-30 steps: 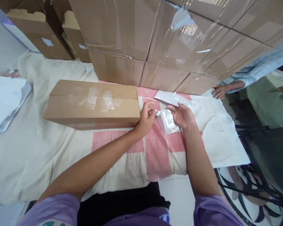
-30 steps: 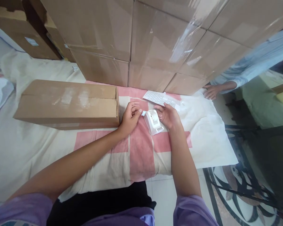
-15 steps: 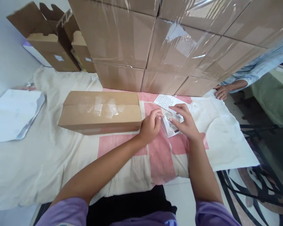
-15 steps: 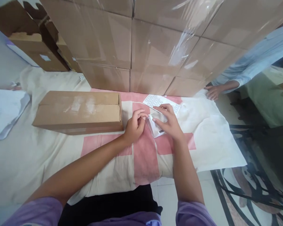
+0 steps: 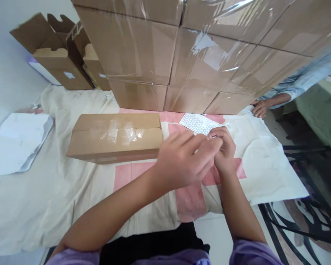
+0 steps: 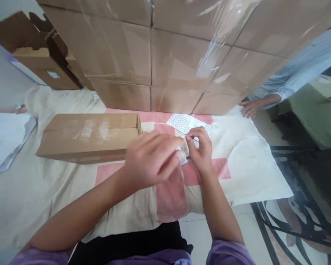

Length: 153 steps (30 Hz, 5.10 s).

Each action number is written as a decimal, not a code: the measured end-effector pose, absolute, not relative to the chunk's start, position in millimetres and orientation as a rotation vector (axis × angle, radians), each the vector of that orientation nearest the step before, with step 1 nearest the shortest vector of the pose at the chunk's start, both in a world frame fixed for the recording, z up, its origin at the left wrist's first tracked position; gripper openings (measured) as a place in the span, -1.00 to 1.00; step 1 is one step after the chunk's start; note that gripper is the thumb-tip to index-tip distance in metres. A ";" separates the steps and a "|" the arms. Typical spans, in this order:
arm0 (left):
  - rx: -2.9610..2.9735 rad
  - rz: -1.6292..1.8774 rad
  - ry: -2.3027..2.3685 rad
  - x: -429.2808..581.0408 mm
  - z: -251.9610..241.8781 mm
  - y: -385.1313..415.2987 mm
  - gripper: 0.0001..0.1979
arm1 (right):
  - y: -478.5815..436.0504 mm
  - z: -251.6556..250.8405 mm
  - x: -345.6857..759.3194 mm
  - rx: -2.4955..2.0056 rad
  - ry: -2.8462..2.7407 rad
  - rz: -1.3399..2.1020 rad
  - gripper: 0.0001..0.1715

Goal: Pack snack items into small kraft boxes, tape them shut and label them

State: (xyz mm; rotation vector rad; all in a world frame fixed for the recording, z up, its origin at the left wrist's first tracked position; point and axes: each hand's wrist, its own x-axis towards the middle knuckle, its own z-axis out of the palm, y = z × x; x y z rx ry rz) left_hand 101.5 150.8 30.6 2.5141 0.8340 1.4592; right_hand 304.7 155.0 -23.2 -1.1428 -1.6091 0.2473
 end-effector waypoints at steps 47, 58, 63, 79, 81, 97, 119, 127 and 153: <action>2.377 0.243 1.546 32.5 61.8 208.5 -0.75 | 162.3 -79.8 196.9 -0.722 -1.268 1.540 -0.76; 2.400 0.265 1.514 34.2 63.7 206.2 -0.76 | 158.5 -84.7 187.6 -0.888 -1.300 1.329 -0.81; 2.407 0.263 1.470 33.9 63.3 207.5 -0.74 | 157.6 -83.2 190.2 -0.876 -1.356 1.304 -0.82; 2.409 0.263 1.502 35.9 64.5 206.7 -0.76 | 155.0 -74.3 191.2 -0.940 -1.393 1.216 -0.92; 2.406 0.241 1.484 36.2 64.6 207.5 -0.76 | 155.1 -76.0 191.0 -0.954 -1.393 1.217 -0.91; 2.435 0.268 1.475 36.1 62.5 208.1 -0.74 | 153.1 -70.0 193.4 -0.973 -1.453 1.289 -0.83; 2.440 0.243 1.476 39.7 62.8 210.1 -0.72 | 152.5 -71.8 195.4 -1.025 -1.578 1.131 -0.91; 2.451 0.244 1.489 40.3 61.5 210.0 -0.73 | 152.1 -74.6 196.6 -1.080 -1.663 0.979 -0.92; 2.471 0.255 1.483 38.3 60.0 210.5 -0.73 | 149.0 -66.8 203.6 -0.961 -1.769 0.767 -0.85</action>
